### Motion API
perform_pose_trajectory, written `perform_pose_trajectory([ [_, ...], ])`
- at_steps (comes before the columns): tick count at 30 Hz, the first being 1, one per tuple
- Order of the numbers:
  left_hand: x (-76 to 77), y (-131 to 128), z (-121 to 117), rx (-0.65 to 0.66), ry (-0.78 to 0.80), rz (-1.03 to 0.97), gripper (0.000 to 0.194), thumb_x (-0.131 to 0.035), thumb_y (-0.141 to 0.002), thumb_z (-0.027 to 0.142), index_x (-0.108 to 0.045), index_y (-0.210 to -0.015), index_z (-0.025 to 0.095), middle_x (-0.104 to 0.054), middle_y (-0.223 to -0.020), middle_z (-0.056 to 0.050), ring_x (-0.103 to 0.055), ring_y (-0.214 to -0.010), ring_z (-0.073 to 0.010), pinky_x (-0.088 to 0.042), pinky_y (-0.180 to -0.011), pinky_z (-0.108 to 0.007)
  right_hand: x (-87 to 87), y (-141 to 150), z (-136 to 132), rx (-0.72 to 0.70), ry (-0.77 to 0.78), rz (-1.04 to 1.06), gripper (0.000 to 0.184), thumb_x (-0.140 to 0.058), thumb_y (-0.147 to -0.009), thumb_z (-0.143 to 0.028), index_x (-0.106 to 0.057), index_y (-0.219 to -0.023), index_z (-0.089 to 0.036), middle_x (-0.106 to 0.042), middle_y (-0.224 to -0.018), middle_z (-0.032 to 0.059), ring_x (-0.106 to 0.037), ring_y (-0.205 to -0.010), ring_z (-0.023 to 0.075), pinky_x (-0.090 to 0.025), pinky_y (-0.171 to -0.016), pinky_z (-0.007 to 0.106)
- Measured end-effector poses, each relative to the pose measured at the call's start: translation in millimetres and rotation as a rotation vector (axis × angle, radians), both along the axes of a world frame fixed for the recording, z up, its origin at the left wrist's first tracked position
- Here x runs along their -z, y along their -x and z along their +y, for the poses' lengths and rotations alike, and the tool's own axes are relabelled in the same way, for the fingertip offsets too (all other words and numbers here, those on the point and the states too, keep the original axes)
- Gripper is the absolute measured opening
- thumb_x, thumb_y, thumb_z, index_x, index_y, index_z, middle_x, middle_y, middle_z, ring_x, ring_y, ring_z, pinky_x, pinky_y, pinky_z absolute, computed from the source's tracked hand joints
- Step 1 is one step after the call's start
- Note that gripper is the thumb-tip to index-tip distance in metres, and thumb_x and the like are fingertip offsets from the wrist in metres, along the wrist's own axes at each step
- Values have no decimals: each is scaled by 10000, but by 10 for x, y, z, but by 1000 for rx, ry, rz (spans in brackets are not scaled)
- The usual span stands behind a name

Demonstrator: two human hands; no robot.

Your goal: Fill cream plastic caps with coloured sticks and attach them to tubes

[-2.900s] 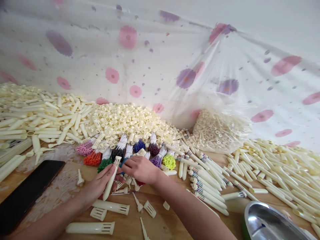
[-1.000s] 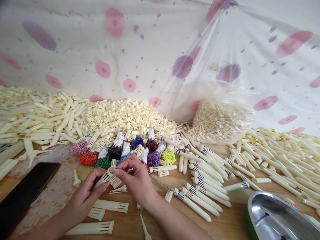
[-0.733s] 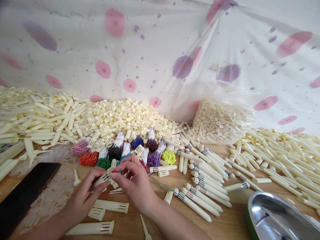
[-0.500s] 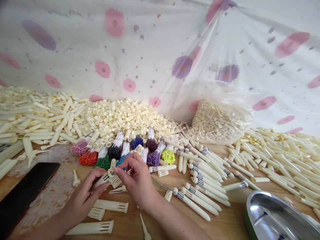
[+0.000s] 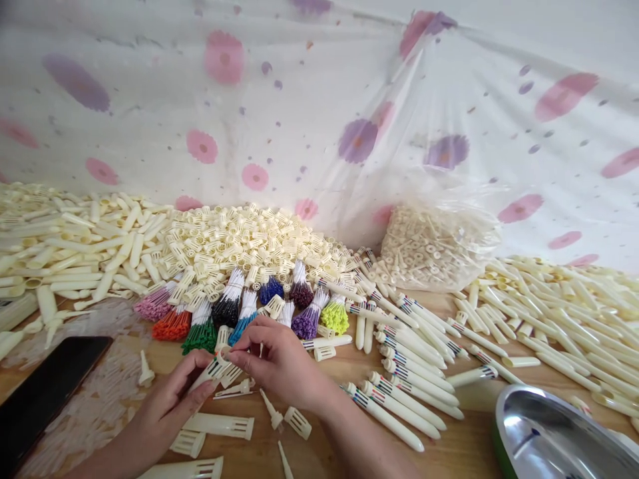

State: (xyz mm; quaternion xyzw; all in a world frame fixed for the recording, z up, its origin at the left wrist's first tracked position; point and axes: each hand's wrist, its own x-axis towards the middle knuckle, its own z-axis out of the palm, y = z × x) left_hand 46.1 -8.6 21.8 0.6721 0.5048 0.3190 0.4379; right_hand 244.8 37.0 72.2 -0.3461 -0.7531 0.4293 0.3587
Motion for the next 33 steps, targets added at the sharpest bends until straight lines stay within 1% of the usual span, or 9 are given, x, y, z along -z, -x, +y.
perform_pose_trajectory([
  [5,-5,-12,4,20,15,-32,196,-438,-903,393,-539,-878,227,-499,-721,24,-468,-654,-154,-418,-629,-240,39,9,11,-6,-66,-33,98,-604,-843,-256,-630,-773,-193,-531,-774,9,-507,-697,123,-403,-598,236],
  [11,0,-23,-5,22,56,-103,214,-451,-893,426,-529,-844,232,-492,-700,32,-438,-627,-142,-406,-594,-223,31,22,-10,47,-109,-27,100,-586,-837,-219,-597,-741,-195,-536,-763,13,-514,-698,129,-400,-579,232],
  [15,52,-20,-15,14,67,-132,221,-444,-896,434,-525,-850,234,-459,-682,38,-406,-593,-133,-390,-550,-214,27,47,-30,66,-222,-137,103,-561,-839,-194,-567,-737,-191,-523,-732,9,-497,-677,132,-385,-571,234],
  [17,73,-14,-19,26,68,-140,207,-446,-900,421,-525,-854,235,-481,-705,33,-411,-595,-130,-394,-549,-211,16,52,-35,50,-280,-190,88,-541,-854,-204,-575,-774,-192,-536,-741,16,-499,-679,138,-386,-572,237],
  [19,79,-7,-21,34,67,-142,193,-448,-902,407,-527,-859,237,-500,-721,28,-424,-605,-131,-404,-560,-210,-3,43,-34,17,-293,-191,94,-522,-878,-224,-594,-826,-193,-564,-777,31,-520,-700,144,-406,-596,243],
  [23,59,4,-19,60,51,-136,173,-451,-904,381,-547,-896,238,-532,-765,10,-484,-691,-154,-446,-663,-235,-37,-1,-29,-73,-282,-123,143,-499,-905,-240,-632,-886,-190,-605,-826,53,-558,-752,151,-438,-655,255],
  [26,56,16,-10,100,27,-151,172,-454,-902,369,-557,-921,233,-565,-825,-10,-518,-787,-179,-453,-757,-265,-29,-9,-39,-94,-247,-90,136,-526,-895,-249,-638,-850,-186,-595,-791,42,-550,-730,144,-427,-636,245],
  [30,120,39,0,89,-7,-143,130,-471,-900,340,-541,-957,245,-563,-859,-8,-520,-841,-186,-444,-773,-256,30,68,-83,25,-110,-18,187,-575,-867,-294,-607,-722,-180,-530,-690,3,-491,-625,116,-383,-550,221],
  [33,168,47,-1,57,-26,-122,101,-481,-901,320,-522,-969,258,-546,-872,1,-506,-855,-180,-431,-771,-242,60,127,-119,100,-22,-15,231,-570,-867,-296,-572,-668,-180,-511,-673,-6,-469,-606,109,-369,-540,219],
])
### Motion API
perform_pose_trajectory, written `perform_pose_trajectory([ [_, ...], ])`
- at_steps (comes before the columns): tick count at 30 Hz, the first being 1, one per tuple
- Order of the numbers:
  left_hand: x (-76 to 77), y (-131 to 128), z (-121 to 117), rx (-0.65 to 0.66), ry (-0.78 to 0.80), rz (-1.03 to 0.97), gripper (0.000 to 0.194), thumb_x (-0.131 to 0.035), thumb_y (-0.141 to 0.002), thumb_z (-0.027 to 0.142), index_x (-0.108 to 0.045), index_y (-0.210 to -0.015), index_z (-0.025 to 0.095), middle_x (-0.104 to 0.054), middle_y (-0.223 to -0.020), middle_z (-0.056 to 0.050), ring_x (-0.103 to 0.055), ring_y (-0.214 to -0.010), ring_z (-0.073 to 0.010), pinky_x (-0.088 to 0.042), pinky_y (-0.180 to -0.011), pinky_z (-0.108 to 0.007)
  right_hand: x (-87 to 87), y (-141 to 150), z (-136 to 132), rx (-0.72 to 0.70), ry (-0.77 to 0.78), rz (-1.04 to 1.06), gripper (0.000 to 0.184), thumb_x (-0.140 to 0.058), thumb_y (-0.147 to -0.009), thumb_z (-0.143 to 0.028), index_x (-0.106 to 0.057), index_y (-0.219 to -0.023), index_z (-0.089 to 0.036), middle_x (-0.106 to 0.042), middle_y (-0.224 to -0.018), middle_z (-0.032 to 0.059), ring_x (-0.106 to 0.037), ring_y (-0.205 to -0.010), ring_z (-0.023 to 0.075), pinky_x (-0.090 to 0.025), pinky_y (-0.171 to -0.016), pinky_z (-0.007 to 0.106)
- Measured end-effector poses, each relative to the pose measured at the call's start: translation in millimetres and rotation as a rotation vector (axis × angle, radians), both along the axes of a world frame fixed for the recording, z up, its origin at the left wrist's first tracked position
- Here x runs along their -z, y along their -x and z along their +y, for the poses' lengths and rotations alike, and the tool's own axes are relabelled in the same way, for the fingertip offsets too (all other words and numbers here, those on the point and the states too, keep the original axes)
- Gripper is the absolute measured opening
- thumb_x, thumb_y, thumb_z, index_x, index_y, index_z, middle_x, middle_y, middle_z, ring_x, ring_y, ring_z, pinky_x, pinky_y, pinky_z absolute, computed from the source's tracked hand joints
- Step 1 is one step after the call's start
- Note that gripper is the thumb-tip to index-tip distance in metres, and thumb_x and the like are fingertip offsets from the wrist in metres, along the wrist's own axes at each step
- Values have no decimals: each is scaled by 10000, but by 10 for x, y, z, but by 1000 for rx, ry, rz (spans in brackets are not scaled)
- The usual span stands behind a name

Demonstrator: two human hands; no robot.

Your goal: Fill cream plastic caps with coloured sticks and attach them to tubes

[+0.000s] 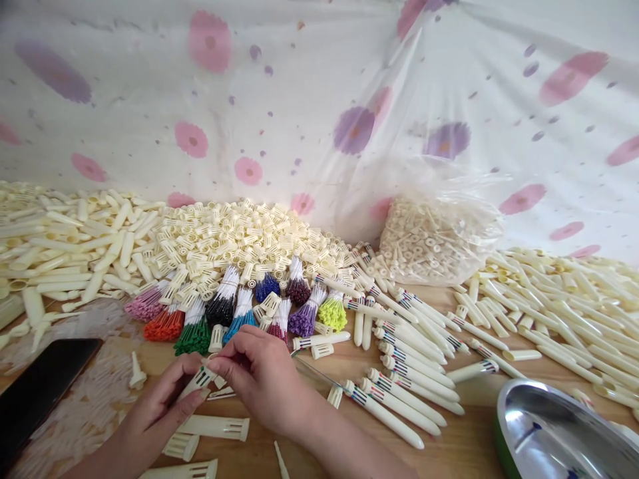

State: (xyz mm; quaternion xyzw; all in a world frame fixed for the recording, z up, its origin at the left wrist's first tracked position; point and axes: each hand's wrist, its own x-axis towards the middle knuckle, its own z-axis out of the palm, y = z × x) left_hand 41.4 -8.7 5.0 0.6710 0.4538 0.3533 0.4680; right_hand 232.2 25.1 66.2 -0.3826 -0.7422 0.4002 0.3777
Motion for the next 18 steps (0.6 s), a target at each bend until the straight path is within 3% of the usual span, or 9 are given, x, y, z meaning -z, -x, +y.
perform_pose_trajectory([
  [3,-2,-8,-4,5,17,3,89,-476,-907,317,-511,-965,259,-532,-871,6,-496,-849,-173,-417,-780,-241,-36,-24,-8,-28,17,-43,233,-565,-871,-270,-569,-658,-175,-504,-662,-13,-474,-629,110,-366,-564,221],
  [10,-70,0,-25,100,102,-2,150,-481,-900,350,-535,-956,223,-553,-887,-16,-510,-875,-190,-411,-777,-262,-203,-246,116,-314,199,-68,98,-590,-836,-149,-685,-815,-163,-594,-737,-2,-530,-703,107,-413,-648,221],
  [14,-95,8,-36,121,127,-24,149,-519,-876,339,-568,-930,209,-582,-872,-24,-532,-844,-194,-424,-731,-257,-184,-282,180,-396,296,-24,75,-624,-802,-146,-697,-785,-158,-583,-716,-15,-527,-666,92,-410,-617,207],
  [18,-110,-6,-42,140,145,-7,140,-512,-880,324,-577,-927,209,-591,-856,-20,-539,-840,-191,-427,-715,-248,-153,-278,192,-406,287,-67,95,-607,-798,-116,-690,-773,-156,-591,-732,-11,-532,-688,94,-407,-623,202],
])
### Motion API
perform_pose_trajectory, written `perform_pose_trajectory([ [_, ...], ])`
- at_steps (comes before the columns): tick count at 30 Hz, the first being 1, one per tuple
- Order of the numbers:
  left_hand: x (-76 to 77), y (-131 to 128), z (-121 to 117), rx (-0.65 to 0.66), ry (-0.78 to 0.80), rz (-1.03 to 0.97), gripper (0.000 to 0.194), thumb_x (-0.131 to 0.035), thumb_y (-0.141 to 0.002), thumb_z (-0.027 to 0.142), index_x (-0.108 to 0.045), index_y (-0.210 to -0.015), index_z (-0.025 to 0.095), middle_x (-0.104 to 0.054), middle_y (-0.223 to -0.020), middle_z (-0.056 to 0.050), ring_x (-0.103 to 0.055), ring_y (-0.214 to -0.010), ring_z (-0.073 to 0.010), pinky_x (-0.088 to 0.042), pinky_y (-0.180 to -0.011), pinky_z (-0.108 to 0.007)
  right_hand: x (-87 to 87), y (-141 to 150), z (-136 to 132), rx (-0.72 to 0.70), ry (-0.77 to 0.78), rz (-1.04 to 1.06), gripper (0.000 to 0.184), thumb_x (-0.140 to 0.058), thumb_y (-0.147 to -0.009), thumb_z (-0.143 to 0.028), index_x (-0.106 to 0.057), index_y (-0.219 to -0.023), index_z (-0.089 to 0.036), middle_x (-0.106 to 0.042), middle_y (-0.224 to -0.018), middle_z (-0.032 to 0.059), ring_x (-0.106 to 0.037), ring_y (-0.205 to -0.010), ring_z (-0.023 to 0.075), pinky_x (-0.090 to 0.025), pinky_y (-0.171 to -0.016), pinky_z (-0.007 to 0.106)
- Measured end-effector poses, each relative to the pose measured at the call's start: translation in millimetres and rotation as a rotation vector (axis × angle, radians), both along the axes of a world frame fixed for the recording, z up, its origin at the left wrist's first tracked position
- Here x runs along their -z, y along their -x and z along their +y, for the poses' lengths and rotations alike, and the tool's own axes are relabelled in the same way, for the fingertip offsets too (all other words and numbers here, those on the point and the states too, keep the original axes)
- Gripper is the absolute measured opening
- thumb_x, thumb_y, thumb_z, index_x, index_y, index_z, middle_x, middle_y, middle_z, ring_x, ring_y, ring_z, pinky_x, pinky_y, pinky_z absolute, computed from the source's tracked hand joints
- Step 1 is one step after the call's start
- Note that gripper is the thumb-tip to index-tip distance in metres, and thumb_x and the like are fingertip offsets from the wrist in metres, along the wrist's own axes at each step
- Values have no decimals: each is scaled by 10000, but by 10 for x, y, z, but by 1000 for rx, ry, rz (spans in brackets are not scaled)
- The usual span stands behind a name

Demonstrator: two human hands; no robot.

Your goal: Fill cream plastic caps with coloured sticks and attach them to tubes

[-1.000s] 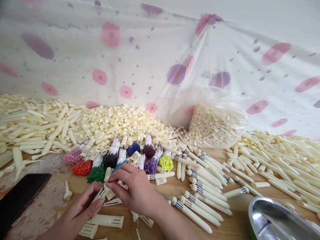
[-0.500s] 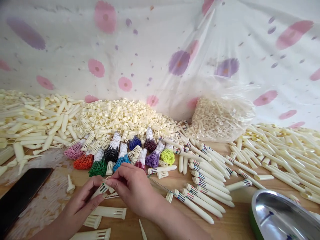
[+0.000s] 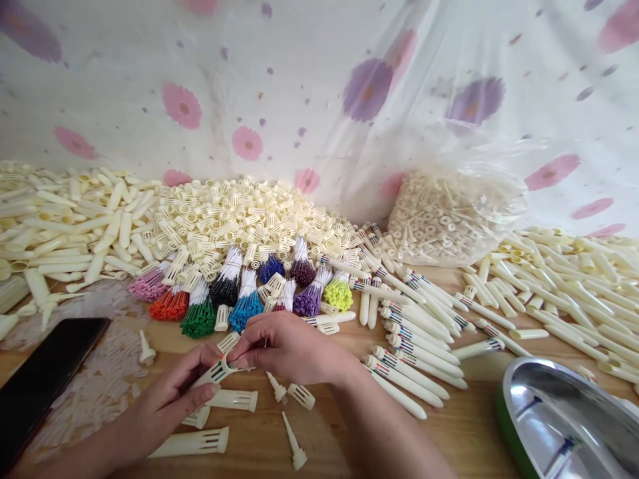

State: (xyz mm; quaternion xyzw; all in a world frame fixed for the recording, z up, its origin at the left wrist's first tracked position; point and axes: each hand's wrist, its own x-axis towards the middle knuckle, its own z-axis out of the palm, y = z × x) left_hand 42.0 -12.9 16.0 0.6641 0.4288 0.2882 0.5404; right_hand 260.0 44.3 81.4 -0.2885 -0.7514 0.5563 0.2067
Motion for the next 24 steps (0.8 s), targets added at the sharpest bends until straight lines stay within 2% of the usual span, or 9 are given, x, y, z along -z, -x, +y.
perform_pose_trajectory([
  [4,-8,-21,-10,-22,18,51,149,-495,-886,337,-566,-926,212,-593,-849,-12,-544,-824,-188,-426,-704,-246,28,7,-7,0,-41,-83,115,-587,-788,-84,-675,-750,-148,-578,-728,-12,-515,-674,89,-397,-616,197],
  [10,-28,-50,-54,-45,-3,146,164,-504,-866,373,-548,-913,222,-605,-891,-29,-553,-861,-213,-431,-664,-244,42,-48,-9,-71,126,-110,98,-572,-794,-145,-666,-795,-119,-561,-701,-17,-474,-605,75,-366,-536,191],
  [14,-24,-67,-56,-106,-1,139,182,-510,-855,396,-537,-918,227,-587,-886,-30,-548,-824,-205,-416,-574,-222,-33,-49,-57,-54,122,-87,95,-616,-760,-175,-662,-831,-129,-530,-696,-27,-462,-591,72,-364,-515,184],
  [16,-17,-78,-31,-134,-5,122,182,-498,-861,400,-533,-910,228,-568,-850,-19,-538,-797,-194,-408,-569,-222,-40,4,-97,33,68,-109,90,-661,-728,-171,-655,-813,-142,-508,-686,-39,-457,-574,68,-361,-507,182],
  [18,-10,-88,4,-167,-10,129,182,-492,-865,400,-529,-878,222,-547,-800,-5,-523,-749,-181,-406,-586,-231,-1,91,-132,188,-43,-164,50,-680,-707,-124,-647,-733,-151,-495,-666,-44,-454,-570,69,-350,-511,186],
  [21,-2,-92,45,-205,-10,160,194,-495,-860,403,-525,-844,212,-535,-751,6,-500,-686,-168,-401,-595,-245,111,223,-155,381,-169,-178,123,-697,-689,-72,-631,-621,-150,-494,-629,-42,-463,-580,77,-343,-527,197],
  [24,2,-81,54,-225,-15,153,196,-506,-853,406,-535,-846,212,-544,-746,9,-498,-664,-163,-401,-583,-243,190,252,-125,408,-145,-82,107,-721,-676,-99,-648,-623,-157,-514,-636,-33,-480,-577,83,-365,-527,202],
])
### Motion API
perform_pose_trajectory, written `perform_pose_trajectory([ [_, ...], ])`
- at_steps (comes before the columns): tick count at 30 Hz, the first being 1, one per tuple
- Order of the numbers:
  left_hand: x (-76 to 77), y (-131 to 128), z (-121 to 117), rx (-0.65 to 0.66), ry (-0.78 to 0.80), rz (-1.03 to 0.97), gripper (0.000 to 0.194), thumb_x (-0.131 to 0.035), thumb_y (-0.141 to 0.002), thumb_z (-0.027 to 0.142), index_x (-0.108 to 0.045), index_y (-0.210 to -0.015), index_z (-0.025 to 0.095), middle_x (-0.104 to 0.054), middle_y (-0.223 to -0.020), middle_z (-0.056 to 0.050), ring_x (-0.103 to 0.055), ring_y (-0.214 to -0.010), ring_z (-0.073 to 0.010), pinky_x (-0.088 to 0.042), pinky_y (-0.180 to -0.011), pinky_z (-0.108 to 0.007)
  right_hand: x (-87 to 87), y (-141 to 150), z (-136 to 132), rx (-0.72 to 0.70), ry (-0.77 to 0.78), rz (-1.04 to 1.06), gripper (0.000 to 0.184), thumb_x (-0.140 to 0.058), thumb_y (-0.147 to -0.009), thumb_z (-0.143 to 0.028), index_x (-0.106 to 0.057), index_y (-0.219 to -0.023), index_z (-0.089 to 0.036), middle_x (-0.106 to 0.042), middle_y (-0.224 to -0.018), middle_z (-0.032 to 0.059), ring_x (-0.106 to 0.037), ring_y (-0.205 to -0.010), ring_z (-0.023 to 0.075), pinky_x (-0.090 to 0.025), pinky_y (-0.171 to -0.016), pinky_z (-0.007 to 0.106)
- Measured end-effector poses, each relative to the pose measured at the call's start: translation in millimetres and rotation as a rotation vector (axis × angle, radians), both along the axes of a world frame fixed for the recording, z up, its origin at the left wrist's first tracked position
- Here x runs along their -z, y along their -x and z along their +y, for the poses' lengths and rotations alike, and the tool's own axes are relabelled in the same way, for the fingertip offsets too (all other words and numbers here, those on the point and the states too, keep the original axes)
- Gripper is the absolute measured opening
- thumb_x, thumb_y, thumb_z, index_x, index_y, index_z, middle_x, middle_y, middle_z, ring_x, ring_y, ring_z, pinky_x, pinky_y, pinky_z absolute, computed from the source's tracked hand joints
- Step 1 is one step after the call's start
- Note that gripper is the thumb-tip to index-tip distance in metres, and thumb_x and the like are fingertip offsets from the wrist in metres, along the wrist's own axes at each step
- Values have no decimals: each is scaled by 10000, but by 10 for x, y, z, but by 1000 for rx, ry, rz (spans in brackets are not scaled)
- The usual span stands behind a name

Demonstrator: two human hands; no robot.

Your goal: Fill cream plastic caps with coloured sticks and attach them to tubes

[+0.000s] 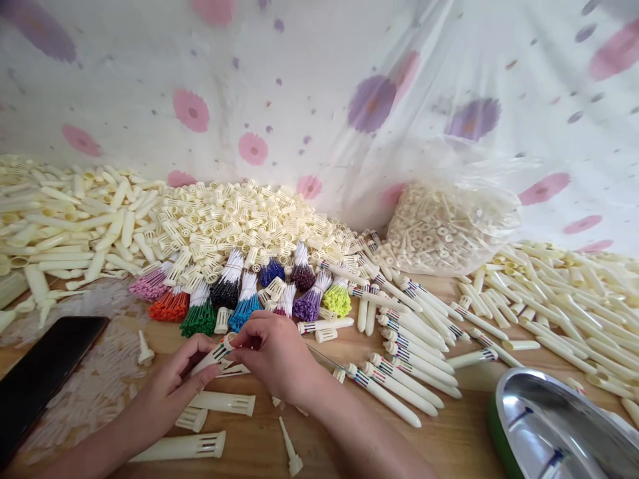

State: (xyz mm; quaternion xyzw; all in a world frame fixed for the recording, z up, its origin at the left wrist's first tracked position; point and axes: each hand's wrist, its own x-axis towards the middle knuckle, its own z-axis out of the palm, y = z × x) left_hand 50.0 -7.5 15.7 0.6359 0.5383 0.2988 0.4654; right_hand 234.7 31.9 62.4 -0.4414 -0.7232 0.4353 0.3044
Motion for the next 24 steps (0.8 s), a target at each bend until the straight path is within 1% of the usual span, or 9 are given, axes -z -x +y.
perform_pose_trajectory([
  [2,10,12,-7,-23,-11,-25,198,-513,-851,411,-544,-854,215,-551,-734,15,-496,-639,-155,-401,-566,-236,19,-66,66,-21,40,106,65,-718,-698,-181,-665,-664,-164,-547,-655,-21,-504,-578,92,-391,-529,211],
  [3,19,19,-12,-48,-14,-42,202,-510,-853,416,-544,-853,217,-544,-701,24,-488,-612,-148,-398,-551,-231,26,-119,116,-14,57,152,82,-711,-711,-234,-669,-687,-167,-566,-661,-14,-516,-579,98,-405,-533,218],
  [5,41,28,-19,-115,-18,-94,227,-483,-868,437,-536,-836,219,-510,-611,46,-468,-553,-138,-394,-527,-224,49,-246,246,67,39,169,149,-683,-734,-318,-668,-721,-170,-601,-654,-3,-536,-576,111,-424,-537,231],
  [8,65,25,-22,-165,-33,-211,319,-428,-880,507,-542,-817,216,-514,-560,45,-491,-531,-140,-429,-539,-231,119,-421,464,303,-173,-35,156,-621,-775,-320,-667,-737,-176,-636,-671,15,-559,-590,129,-436,-543,243],
  [11,49,3,-24,-190,-45,-314,406,-432,-844,586,-574,-809,207,-568,-596,20,-522,-529,-146,-462,-537,-240,192,-513,596,366,-285,-153,144,-583,-803,-282,-676,-763,-181,-668,-750,39,-588,-663,154,-457,-604,267],
  [15,23,-19,-23,-309,-50,-365,414,-465,-824,594,-593,-804,200,-595,-625,10,-512,-505,-140,-467,-527,-245,227,-508,583,312,-344,-258,146,-546,-843,-239,-676,-809,-183,-687,-774,36,-613,-684,154,-479,-628,261],
  [19,22,-24,-16,-298,-48,-378,428,-468,-817,600,-599,-778,195,-551,-587,22,-486,-474,-132,-452,-493,-247,211,-406,587,209,-441,-421,160,-513,-876,-191,-672,-858,-181,-688,-817,48,-625,-767,165,-480,-687,264],
  [22,-11,-47,-30,-325,-22,-402,420,-486,-810,599,-602,-774,196,-528,-582,29,-469,-482,-128,-437,-485,-241,194,-280,750,102,-537,-584,187,-475,-904,-166,-661,-929,-165,-678,-906,87,-603,-877,200,-453,-762,301],
  [24,-43,-65,-46,-338,-13,-417,416,-501,-801,598,-606,-784,196,-526,-592,31,-462,-489,-126,-427,-482,-238,184,-191,908,-16,-585,-698,186,-475,-897,-128,-654,-936,-158,-676,-915,96,-593,-889,208,-440,-770,303],
])
